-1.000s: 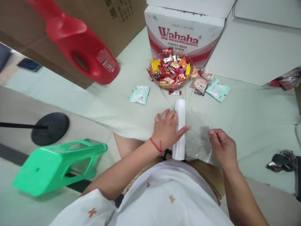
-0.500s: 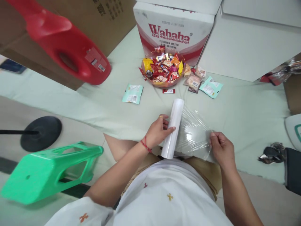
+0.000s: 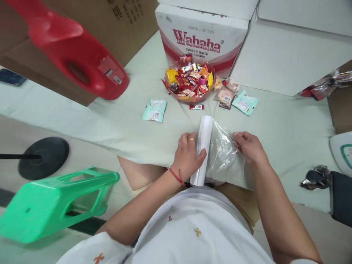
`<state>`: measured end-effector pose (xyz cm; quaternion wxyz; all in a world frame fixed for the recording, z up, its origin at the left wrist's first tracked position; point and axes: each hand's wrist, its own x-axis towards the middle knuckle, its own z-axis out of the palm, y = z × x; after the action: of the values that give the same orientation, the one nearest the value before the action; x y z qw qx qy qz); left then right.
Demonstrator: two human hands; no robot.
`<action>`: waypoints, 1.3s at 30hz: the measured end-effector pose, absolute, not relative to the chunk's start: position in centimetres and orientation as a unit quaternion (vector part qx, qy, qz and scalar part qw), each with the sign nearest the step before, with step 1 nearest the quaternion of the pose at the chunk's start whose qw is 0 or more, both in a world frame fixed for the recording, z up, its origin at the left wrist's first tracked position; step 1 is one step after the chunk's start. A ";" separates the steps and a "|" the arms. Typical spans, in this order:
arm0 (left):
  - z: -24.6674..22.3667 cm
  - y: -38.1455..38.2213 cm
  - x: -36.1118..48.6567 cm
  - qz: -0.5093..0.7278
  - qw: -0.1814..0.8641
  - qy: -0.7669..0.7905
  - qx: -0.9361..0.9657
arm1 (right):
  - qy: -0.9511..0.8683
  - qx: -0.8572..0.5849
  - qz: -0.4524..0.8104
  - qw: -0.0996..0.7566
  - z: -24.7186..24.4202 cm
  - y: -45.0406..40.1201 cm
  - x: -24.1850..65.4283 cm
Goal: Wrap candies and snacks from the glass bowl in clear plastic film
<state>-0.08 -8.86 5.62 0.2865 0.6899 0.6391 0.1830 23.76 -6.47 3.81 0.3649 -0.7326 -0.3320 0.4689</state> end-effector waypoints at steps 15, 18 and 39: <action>4.1 -5.1 1.8 0.132 0.194 0.617 0.752 | -0.478 -0.769 0.230 0.357 2.9 -7.7 25.4; 3.4 -4.7 -0.6 0.144 0.235 0.609 0.744 | -0.449 -0.781 0.248 0.358 2.8 -8.5 26.1; 4.9 -2.0 -2.5 0.174 0.493 0.599 0.606 | -0.402 -0.780 0.239 0.415 3.8 -10.5 30.4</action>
<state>-2.50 -1.99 4.91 0.4929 0.6063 0.5993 0.1739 30.42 -10.53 3.81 0.4153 -0.7800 -0.4022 0.2394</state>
